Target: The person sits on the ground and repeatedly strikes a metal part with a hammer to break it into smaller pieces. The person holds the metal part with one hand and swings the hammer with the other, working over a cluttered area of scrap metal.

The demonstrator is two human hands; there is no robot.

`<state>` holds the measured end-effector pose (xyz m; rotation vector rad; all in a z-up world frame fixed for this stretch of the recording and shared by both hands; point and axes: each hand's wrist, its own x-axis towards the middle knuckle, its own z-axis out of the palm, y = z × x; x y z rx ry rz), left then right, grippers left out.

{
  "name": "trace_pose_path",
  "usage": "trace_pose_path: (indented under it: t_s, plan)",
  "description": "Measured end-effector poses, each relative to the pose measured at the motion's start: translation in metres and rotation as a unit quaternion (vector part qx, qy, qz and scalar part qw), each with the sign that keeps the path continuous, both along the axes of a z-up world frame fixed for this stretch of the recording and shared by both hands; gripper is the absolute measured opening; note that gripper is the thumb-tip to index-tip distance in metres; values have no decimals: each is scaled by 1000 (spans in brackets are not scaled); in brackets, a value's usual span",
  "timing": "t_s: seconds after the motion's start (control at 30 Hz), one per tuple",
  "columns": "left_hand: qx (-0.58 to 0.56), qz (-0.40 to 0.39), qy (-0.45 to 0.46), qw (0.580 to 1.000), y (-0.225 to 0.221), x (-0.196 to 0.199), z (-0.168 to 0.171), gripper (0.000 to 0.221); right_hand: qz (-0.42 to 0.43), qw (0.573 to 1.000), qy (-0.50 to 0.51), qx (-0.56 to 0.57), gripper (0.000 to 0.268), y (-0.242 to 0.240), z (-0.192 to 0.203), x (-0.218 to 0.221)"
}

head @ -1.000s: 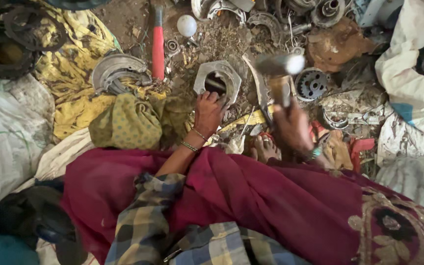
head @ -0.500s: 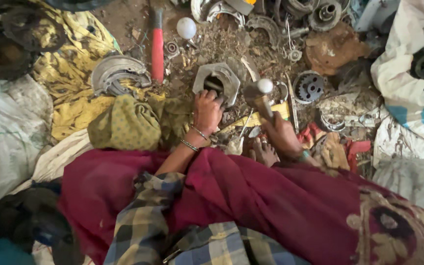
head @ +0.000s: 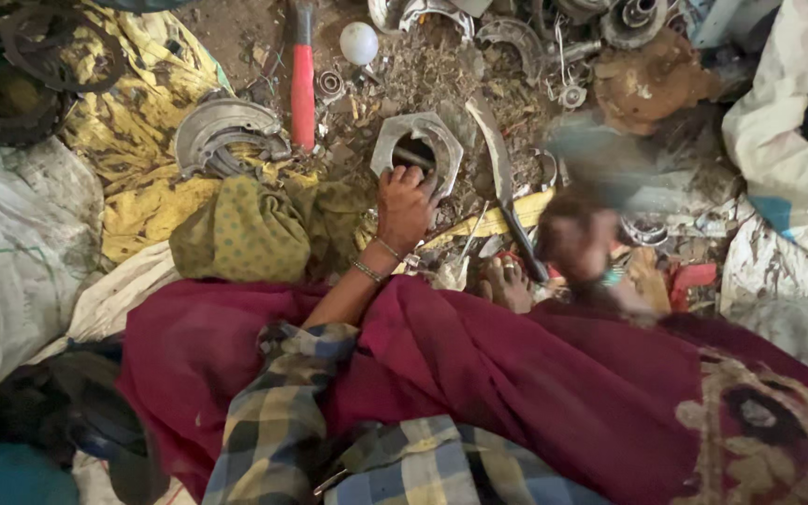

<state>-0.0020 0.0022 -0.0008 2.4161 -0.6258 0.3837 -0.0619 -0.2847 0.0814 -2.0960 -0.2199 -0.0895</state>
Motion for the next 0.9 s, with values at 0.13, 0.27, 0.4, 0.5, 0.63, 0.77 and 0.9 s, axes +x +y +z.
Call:
trace_pose_path:
  t_s: [0.13, 0.27, 0.4, 0.5, 0.63, 0.77, 0.9]
  plan:
    - [31, 12, 4, 999, -6, 1, -5, 21, -17, 953, 184, -241, 37, 23, -22, -19]
    - [53, 28, 10, 998, -7, -3, -12, 25, -155, 963, 195, -99, 39, 24, 24, -30]
    - [32, 22, 18, 999, -9, 1, -12, 33, -123, 979, 32, 161, 41, 1, 67, -21]
    - [28, 14, 28, 999, -7, 3, -10, 35, -64, 949, -137, 276, 40, -22, 59, -9]
    - [31, 21, 11, 999, -8, 1, -11, 32, -62, 987, 32, 145, 37, -31, -1, 4]
    - [53, 42, 28, 997, -2, 12, -13, 28, 1, 897, 252, -364, 46, 6, -56, -14]
    - [46, 73, 32, 996, 16, 13, -13, 27, -121, 953, 213, -178, 41, 19, -23, -30]
